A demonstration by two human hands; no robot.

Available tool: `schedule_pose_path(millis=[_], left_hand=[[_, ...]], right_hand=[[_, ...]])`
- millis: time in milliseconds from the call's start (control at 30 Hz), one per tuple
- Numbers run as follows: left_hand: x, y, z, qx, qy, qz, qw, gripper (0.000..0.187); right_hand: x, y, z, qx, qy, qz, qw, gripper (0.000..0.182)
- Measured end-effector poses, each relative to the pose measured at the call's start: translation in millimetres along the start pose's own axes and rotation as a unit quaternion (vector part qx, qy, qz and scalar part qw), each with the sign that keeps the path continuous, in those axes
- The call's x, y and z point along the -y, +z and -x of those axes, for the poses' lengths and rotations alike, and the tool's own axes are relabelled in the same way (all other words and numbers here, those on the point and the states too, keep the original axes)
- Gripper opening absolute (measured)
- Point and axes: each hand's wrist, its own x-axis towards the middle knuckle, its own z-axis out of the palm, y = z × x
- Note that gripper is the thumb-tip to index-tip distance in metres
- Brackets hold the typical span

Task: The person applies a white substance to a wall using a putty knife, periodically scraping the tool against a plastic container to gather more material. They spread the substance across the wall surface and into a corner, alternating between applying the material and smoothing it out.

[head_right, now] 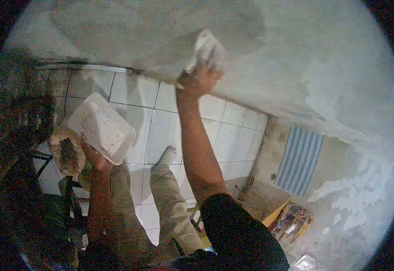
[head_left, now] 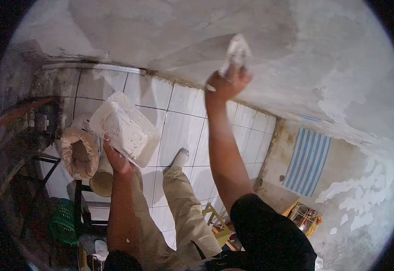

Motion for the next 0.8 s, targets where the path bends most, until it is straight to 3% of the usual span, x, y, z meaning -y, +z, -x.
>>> schedule_pose_path(millis=[67, 133, 233, 300, 333, 367, 400, 433, 467, 533, 567, 600, 667, 733, 800], left_hand=[[2.7, -5.4, -1.4, -0.003, 0.03, -0.003, 1.0, 0.066], [8.2, -17.9, -3.2, 0.01, 0.019, 0.03, 0.999, 0.066], [9.9, -11.2, -3.2, 0.012, 0.003, 0.04, 0.999, 0.066], [10.3, -8.1, 0.3, -0.002, -0.005, 0.018, 1.0, 0.066], [10.0, -9.2, 0.5, -0.012, -0.012, 0.036, 0.999, 0.065], [10.6, -9.8, -0.2, -0.02, -0.021, 0.051, 0.998, 0.065], [11.4, -9.5, -1.7, -0.009, -0.033, 0.045, 0.998, 0.065], [12.3, -9.9, -1.9, 0.0, -0.025, 0.052, 0.998, 0.065], [11.8, -10.3, -2.2, 0.01, -0.016, 0.058, 0.998, 0.066], [12.3, -16.5, -2.4, 0.013, 0.011, 0.009, 1.0, 0.067], [11.3, -13.0, -0.1, 0.021, -0.017, 0.025, 0.999, 0.069], [10.9, -12.2, -0.2, 0.027, -0.044, 0.043, 0.998, 0.071], [13.8, 4.8, 6.2, 0.022, -0.006, -0.015, 1.0, 0.073], [15.2, 4.3, 7.0, 0.009, 0.033, -0.072, 0.997, 0.075], [15.4, -8.3, 1.7, -0.062, 0.025, -0.09, 0.994, 0.077]], right_hand=[[0.9, 23.6, 30.4, 0.033, -0.093, 0.031, 0.995, 0.053], [-7.1, 35.0, 69.9, 0.219, -0.049, 0.024, 0.974, 0.055], [-24.2, 23.5, 74.5, 0.217, -0.017, -0.033, 0.976, 0.048], [-48.4, -2.2, 69.0, 0.121, 0.04, -0.001, 0.992, 0.03], [-68.6, -8.8, 68.3, 0.03, 0.194, -0.125, 0.973, 0.029], [-66.7, -38.3, 41.2, -0.028, 0.094, 0.032, 0.995, 0.024], [-148.0, -23.9, 63.8, -0.1, 0.172, -0.119, 0.973, 0.021], [-147.6, -35.5, 48.1, -0.247, 0.032, -0.01, 0.968, 0.019], [-138.2, -51.1, 31.7, -0.258, 0.039, 0.002, 0.965, 0.019], [-124.5, -75.1, 5.8, -0.146, 0.159, -0.138, 0.967, 0.021], [-172.3, -57.4, 22.0, -0.106, 0.224, -0.153, 0.957, 0.027], [-190.8, -24.0, 28.2, -0.181, 0.224, -0.118, 0.95, 0.035], [-144.1, -12.5, 24.4, -0.171, 0.001, 0.098, 0.98, 0.037], [-108.6, 5.0, 24.6, -0.141, 0.082, 0.012, 0.987, 0.044], [-86.2, 15.3, 49.7, -0.039, 0.113, 0.007, 0.993, 0.044]])
